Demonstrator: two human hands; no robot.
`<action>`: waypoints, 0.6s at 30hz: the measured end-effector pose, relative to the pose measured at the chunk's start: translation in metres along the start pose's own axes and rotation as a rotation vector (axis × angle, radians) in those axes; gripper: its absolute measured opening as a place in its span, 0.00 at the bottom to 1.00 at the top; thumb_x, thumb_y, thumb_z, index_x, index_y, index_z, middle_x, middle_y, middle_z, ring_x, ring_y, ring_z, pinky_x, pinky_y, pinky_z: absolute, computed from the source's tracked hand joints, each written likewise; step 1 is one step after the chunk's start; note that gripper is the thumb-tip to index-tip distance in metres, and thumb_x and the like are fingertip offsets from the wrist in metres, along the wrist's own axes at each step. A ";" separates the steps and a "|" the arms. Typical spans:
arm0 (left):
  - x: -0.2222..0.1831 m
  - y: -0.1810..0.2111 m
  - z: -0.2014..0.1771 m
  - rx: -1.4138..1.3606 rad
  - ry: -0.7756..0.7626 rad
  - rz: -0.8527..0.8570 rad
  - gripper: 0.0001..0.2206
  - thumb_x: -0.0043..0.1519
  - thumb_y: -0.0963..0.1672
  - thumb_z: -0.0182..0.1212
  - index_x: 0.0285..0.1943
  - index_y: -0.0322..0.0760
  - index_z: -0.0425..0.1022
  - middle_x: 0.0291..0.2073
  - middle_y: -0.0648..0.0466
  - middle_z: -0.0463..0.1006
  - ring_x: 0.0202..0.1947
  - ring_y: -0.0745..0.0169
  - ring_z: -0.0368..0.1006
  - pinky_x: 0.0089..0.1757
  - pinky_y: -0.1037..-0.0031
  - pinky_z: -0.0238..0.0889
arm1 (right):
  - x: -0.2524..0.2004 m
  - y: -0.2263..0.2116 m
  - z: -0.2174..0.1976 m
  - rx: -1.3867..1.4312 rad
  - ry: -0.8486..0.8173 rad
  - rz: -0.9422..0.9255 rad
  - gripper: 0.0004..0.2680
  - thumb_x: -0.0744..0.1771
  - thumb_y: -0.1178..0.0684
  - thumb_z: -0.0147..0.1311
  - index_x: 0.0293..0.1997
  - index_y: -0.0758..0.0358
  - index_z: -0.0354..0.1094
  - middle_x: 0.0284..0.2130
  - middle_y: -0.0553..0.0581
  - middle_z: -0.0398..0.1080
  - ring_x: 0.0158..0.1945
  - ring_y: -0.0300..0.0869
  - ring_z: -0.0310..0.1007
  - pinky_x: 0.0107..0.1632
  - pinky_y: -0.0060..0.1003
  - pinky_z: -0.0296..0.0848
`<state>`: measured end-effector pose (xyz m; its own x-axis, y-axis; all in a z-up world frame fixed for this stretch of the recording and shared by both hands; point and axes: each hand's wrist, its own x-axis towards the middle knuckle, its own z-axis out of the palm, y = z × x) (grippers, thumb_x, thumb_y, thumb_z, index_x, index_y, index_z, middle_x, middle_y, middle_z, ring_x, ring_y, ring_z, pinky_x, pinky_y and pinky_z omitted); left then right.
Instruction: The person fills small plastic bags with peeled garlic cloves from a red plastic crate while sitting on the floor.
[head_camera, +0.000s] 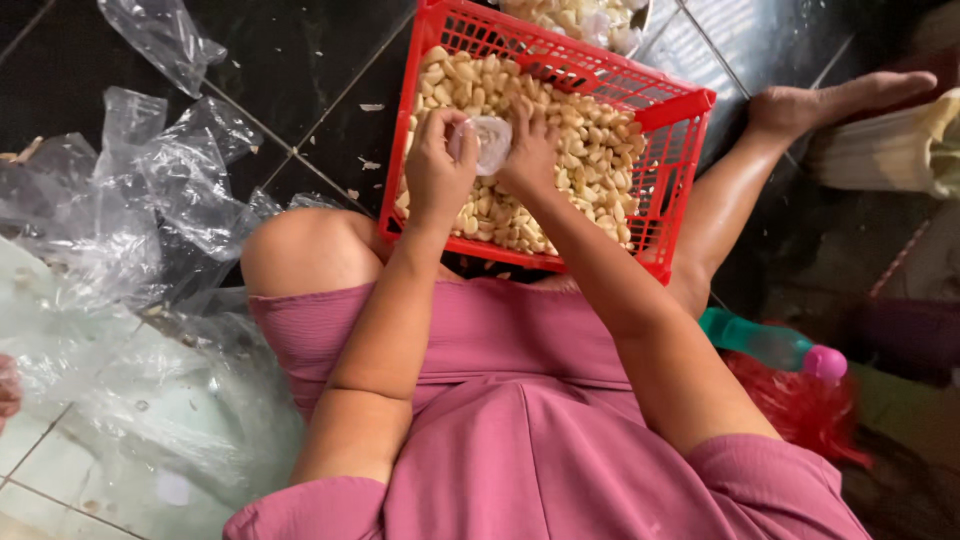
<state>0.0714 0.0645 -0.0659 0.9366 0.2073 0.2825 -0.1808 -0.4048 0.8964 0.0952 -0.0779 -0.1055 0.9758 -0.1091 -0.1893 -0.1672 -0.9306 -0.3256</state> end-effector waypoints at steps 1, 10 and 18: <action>-0.001 -0.001 0.001 0.004 -0.012 -0.024 0.05 0.64 0.44 0.57 0.45 0.40 0.72 0.40 0.50 0.77 0.39 0.48 0.76 0.38 0.60 0.68 | -0.002 0.004 0.001 0.019 0.093 -0.142 0.31 0.62 0.37 0.57 0.73 0.43 0.48 0.66 0.59 0.56 0.59 0.66 0.55 0.57 0.62 0.59; -0.009 -0.015 0.012 0.009 0.084 -0.078 0.04 0.61 0.47 0.61 0.42 0.51 0.73 0.30 0.54 0.73 0.33 0.49 0.76 0.36 0.62 0.72 | 0.008 0.054 0.013 -0.181 0.205 -0.496 0.24 0.55 0.46 0.70 0.57 0.43 0.71 0.38 0.54 0.71 0.39 0.57 0.76 0.41 0.47 0.76; -0.016 -0.012 0.015 0.044 0.022 -0.097 0.04 0.61 0.47 0.59 0.43 0.51 0.72 0.31 0.56 0.71 0.34 0.50 0.78 0.37 0.60 0.74 | -0.001 0.068 -0.079 0.012 -0.164 -0.284 0.14 0.63 0.43 0.66 0.54 0.32 0.73 0.47 0.59 0.74 0.48 0.64 0.76 0.48 0.56 0.75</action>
<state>0.0629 0.0524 -0.0862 0.9422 0.2665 0.2031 -0.0761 -0.4202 0.9042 0.0939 -0.1682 -0.0542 0.9482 0.2128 -0.2358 0.1057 -0.9114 -0.3978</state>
